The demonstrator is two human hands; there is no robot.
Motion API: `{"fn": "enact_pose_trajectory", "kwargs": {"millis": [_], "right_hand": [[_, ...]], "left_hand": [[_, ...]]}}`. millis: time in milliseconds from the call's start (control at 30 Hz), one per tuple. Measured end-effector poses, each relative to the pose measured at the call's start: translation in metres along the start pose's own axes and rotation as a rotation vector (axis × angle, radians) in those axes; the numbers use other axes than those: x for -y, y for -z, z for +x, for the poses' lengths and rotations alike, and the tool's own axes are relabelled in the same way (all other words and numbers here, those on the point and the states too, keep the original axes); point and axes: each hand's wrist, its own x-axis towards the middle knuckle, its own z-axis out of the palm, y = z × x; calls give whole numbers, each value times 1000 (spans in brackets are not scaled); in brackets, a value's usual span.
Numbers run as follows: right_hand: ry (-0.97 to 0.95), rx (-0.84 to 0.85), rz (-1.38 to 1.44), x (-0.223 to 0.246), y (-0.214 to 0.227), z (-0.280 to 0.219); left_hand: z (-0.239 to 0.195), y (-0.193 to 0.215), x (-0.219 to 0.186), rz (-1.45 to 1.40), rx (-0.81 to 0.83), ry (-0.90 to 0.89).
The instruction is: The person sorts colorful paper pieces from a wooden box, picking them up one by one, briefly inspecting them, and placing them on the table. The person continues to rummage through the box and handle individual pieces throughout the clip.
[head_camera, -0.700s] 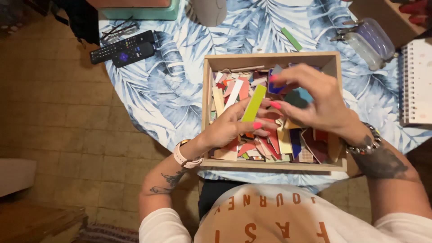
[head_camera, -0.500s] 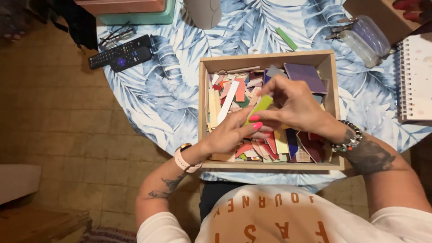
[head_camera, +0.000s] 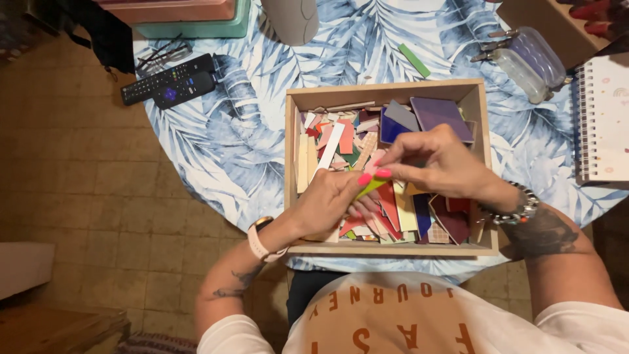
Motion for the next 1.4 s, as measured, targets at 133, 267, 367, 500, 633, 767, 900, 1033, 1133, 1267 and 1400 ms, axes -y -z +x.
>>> {"fn": "enact_pose_trajectory", "kwargs": {"millis": [133,267,367,500,633,767,900,1033,1133,1267,1400], "right_hand": [[-112,-26,-103,15,47,3],[-151,-377,-75,-28,93,25],[-293,-397,83,-72,113,42],[-464,-401,135,-100,117,58],[-398,-316,45,-119,119,72],[-299,-79,-517,-156,126,87],[-203,79,-776,-151,127,104],[-114,223,-754,-143,122,125],[-69,237,-730,-147,118,141],[95,173,-772,-164,126,144],[137,122,-869,-140,134,121]], "left_hand": [[-2,20,-12,665,-182,-94],[15,51,3,935,-420,-178],[36,59,14,1004,-392,-159],[51,63,38,1185,-322,-25],[57,63,40,1336,-317,-74],[59,62,37,1335,-261,26],[59,56,27,1338,-259,64],[58,53,22,1323,-263,65],[56,54,20,1270,-267,52],[56,55,27,1244,-286,50],[62,58,35,1291,-270,96]]}}
